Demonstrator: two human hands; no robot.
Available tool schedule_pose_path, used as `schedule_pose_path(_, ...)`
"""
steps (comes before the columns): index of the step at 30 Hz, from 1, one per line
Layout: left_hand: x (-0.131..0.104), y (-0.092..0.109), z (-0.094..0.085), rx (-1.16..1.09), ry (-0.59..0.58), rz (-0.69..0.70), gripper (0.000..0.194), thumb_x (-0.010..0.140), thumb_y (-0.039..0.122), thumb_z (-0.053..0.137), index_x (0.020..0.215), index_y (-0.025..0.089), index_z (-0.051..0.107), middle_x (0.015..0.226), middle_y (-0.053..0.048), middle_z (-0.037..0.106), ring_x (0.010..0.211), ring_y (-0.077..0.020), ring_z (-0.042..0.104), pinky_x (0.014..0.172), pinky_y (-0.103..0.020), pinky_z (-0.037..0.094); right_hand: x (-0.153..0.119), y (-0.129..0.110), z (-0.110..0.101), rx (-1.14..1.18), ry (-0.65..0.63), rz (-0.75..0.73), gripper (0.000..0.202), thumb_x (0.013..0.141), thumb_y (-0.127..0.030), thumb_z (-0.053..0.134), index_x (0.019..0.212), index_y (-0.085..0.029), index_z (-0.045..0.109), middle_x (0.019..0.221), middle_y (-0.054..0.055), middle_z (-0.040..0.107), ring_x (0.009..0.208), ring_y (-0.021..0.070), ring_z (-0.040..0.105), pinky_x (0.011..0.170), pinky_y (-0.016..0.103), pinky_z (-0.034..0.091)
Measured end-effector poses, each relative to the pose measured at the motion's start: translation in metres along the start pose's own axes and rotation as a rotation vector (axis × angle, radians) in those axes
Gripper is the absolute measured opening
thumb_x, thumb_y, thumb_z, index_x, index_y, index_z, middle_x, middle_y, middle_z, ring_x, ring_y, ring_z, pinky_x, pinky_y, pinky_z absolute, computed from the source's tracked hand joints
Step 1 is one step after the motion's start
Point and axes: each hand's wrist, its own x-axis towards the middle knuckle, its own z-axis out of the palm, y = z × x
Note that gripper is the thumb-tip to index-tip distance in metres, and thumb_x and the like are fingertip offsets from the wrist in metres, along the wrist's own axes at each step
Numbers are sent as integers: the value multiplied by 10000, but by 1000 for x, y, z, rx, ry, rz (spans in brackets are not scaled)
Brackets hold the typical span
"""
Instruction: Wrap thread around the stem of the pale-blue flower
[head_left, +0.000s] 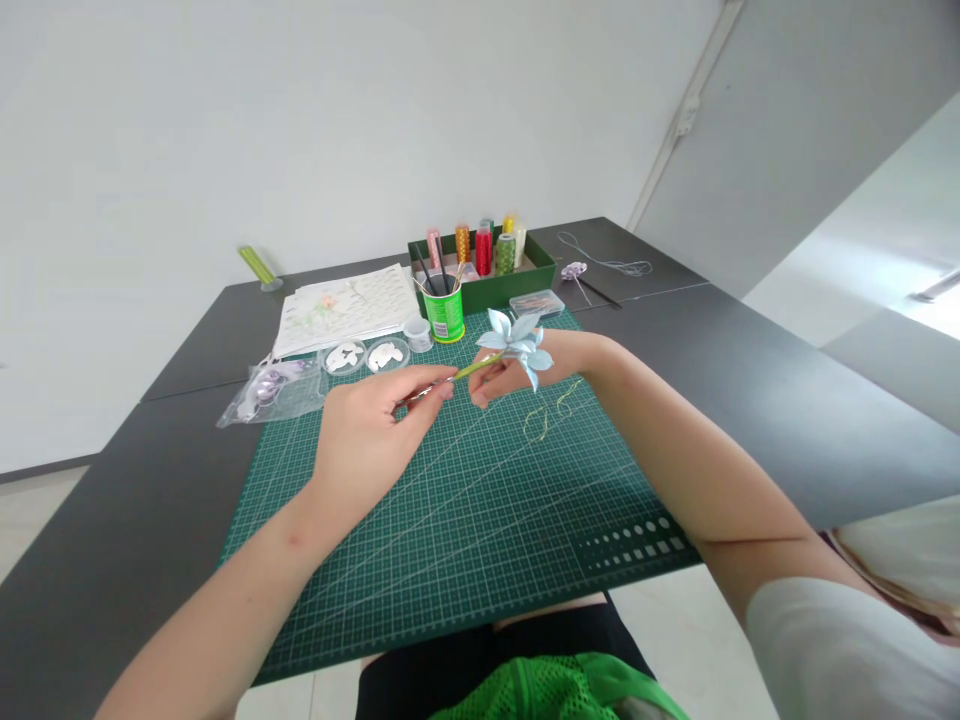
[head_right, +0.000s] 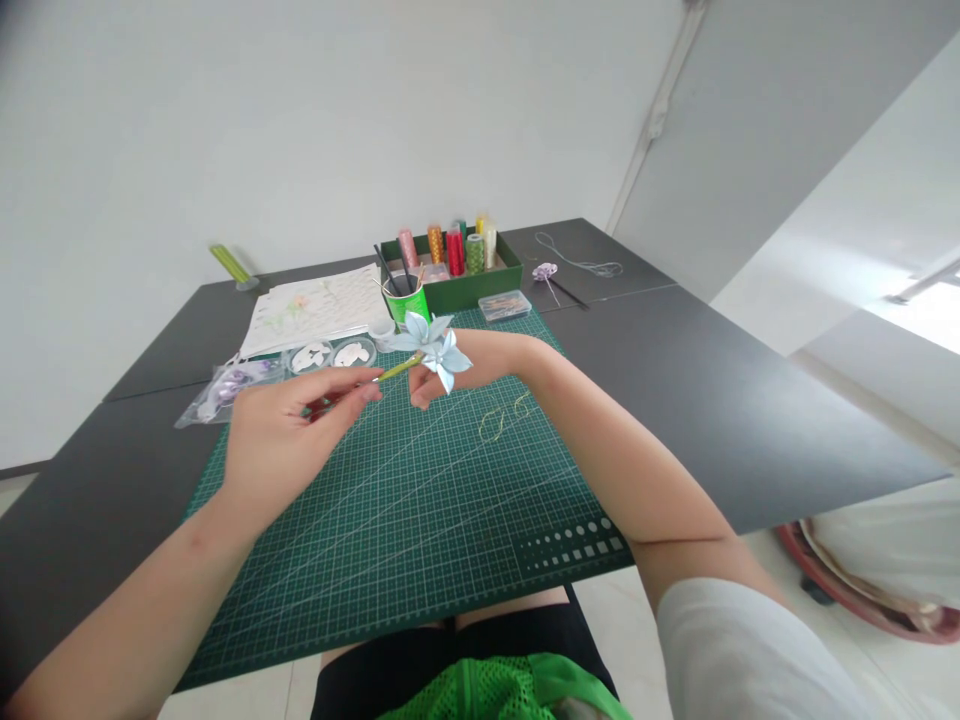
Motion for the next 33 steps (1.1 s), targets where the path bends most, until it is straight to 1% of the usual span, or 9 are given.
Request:
schedule_pose_path(4, 9, -9, 5, -181, -49, -106, 187, 878, 333, 724, 998, 242, 834, 815, -1, 809, 684, -168, 721, 621, -254, 547, -1, 18, -5, -17, -77, 151, 194, 899, -331, 666, 854, -182, 783, 792, 20, 745, 726, 140, 645, 717, 277, 496)
schedule_pose_path(8, 14, -14, 8, -307, -92, -144, 201, 869, 329, 723, 996, 215, 830, 789, -23, 804, 668, -171, 719, 617, -265, 555, -10, 29, -12, -168, 57, 294, 244, 920, -330, 644, 1072, -208, 791, 1055, 78, 779, 923, 222, 706, 850, 356, 540)
schedule_pose_path(11, 14, -15, 11, -342, -108, -158, 187, 863, 308, 724, 990, 218, 828, 790, -19, 805, 685, -171, 727, 663, -273, 577, -11, 31, -11, -219, 150, 226, 311, 945, -316, 615, 1221, -243, 738, 1249, 78, 733, 1128, 265, 672, 1013, 421, 513)
schedule_pose_path(14, 14, -15, 14, -327, -106, -164, 182, 862, 308, 725, 986, 221, 826, 801, -16, 808, 706, -175, 732, 685, -280, 582, -6, 29, -5, -141, 156, 95, 381, 984, -291, 552, 1348, -255, 659, 1397, 71, 657, 1323, 256, 576, 1160, 449, 420)
schedule_pose_path(20, 12, -17, 16, -223, -63, -114, 201, 883, 324, 710, 1016, 238, 833, 820, -15, 810, 691, -173, 717, 625, -273, 526, 2, 31, 17, 199, -71, -19, 405, 974, -189, 504, 1364, -192, 613, 1464, 107, 600, 1387, 210, 543, 1151, 404, 440)
schedule_pose_path(24, 10, -17, 20, -183, -59, -83, 207, 897, 319, 686, 1028, 258, 835, 834, -7, 812, 722, -179, 728, 643, -276, 530, -5, 32, 44, 480, 144, -84, 329, 997, -232, 429, 1236, -155, 641, 1320, 144, 678, 1211, 213, 659, 1099, 436, 474)
schedule_pose_path(27, 9, -17, 23, -161, -64, -78, 198, 905, 303, 681, 1023, 262, 834, 850, 3, 814, 718, -169, 723, 697, -279, 551, -11, 26, 65, 640, 302, -111, 407, 986, -231, 376, 1350, -153, 541, 1101, 110, 725, 778, 154, 696, 804, 360, 570)
schedule_pose_path(30, 9, -17, 25, -147, -69, -86, 191, 910, 294, 683, 1026, 254, 829, 869, 4, 817, 721, -168, 722, 709, -276, 556, -14, 16, 82, 425, 450, -10, 350, 1014, -331, 414, 1225, -142, 620, 692, -22, 598, 503, 99, 458, 516, 238, 393)
schedule_pose_path(33, 9, -18, 26, -142, -81, -100, 190, 915, 287, 677, 1028, 245, 824, 898, -2, 821, 736, -175, 731, 724, -281, 563, -15, 7, 95, -16, 582, 109, 345, 1045, -358, 399, 1040, -155, 677, 574, -54, 495, 484, 86, 392, 515, 227, 287)
